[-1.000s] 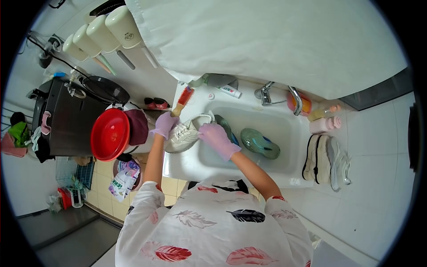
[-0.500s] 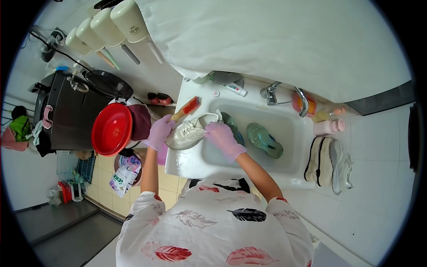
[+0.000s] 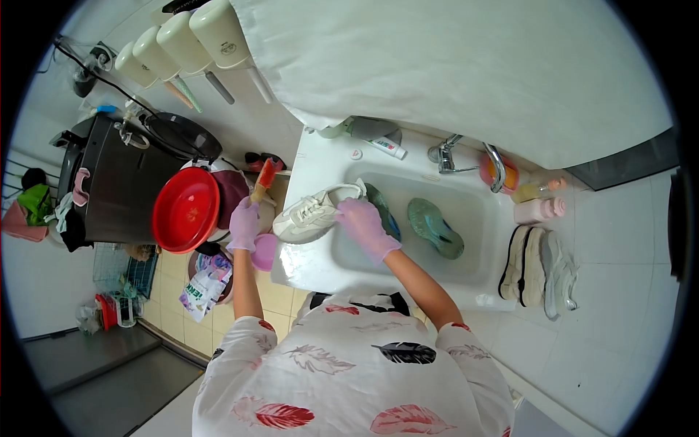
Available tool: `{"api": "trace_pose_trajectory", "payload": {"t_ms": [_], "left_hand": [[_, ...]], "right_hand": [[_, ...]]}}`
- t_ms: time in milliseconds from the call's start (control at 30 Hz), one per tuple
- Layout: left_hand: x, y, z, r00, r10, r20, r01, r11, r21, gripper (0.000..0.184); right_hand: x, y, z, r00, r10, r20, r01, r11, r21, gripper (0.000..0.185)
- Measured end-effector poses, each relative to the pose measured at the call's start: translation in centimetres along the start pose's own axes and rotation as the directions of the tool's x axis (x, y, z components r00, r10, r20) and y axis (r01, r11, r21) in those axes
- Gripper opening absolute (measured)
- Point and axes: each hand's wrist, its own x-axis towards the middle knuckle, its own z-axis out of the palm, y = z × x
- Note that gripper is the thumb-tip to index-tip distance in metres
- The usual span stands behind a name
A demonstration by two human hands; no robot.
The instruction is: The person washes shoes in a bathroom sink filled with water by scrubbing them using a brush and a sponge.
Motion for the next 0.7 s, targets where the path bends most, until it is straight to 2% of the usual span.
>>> {"api": "trace_pose_trajectory", "payload": {"t_ms": [67, 167, 300, 400, 433, 500, 533, 567, 633, 700], "left_hand": [[-0.6, -0.3, -0.1, 0.996, 0.017, -0.091, -0.018, 1.000, -0.014, 0.038], [-0.9, -0.7, -0.2, 0.992, 0.038, -0.123, -0.046, 0.997, -0.065, 0.037], [-1.8, 0.2, -0.9, 0.992, 0.083, -0.093, -0.092, 0.991, -0.101, 0.028], [-2.5, 2.3, -1.2, 0.949, 0.211, 0.234, -0.198, 0.977, -0.080, 0.035], [-1.2, 1.4, -0.1, 0.950, 0.211, 0.231, -0.198, 0.977, -0.081, 0.035], [0.5, 0.4, 1.7, 0.949, 0.278, 0.149, -0.283, 0.959, 0.013, 0.033], [1.0, 0.9, 2.1, 0.952, 0.302, 0.050, -0.306, 0.939, 0.160, 0.033], [1.2, 1.0, 2.1, 0.950, 0.307, 0.055, -0.311, 0.937, 0.160, 0.033], [1.3, 1.7, 1.7, 0.982, 0.171, -0.081, -0.145, 0.954, 0.263, 0.033], [2.5, -0.3, 1.8, 0.973, 0.212, -0.094, -0.176, 0.940, 0.293, 0.034]], "right_hand": [[0.2, -0.2, -0.3, 1.000, 0.011, -0.016, -0.011, 0.999, -0.031, 0.014], [1.1, 0.0, 0.0, 0.999, 0.049, -0.015, -0.050, 0.997, -0.058, 0.014], [2.7, 0.5, -0.2, 0.999, 0.034, -0.028, -0.036, 0.998, -0.048, 0.014], [3.3, 0.8, -0.2, 1.000, 0.021, 0.014, -0.021, 0.999, -0.030, 0.013], [3.4, 0.8, -0.3, 0.999, 0.032, 0.020, -0.032, 0.999, -0.011, 0.013], [3.3, 0.9, -0.2, 0.999, 0.045, 0.024, -0.045, 0.999, 0.007, 0.013], [3.1, 1.1, -0.1, 0.999, 0.030, -0.021, -0.029, 0.999, 0.041, 0.013], [2.8, 1.3, 0.1, 0.998, 0.015, -0.060, -0.011, 0.997, 0.077, 0.013], [2.8, 1.1, 0.0, 0.998, 0.049, -0.048, -0.045, 0.996, 0.075, 0.013], [2.9, 1.0, 0.0, 0.997, 0.075, -0.035, -0.072, 0.994, 0.076, 0.013]]}}
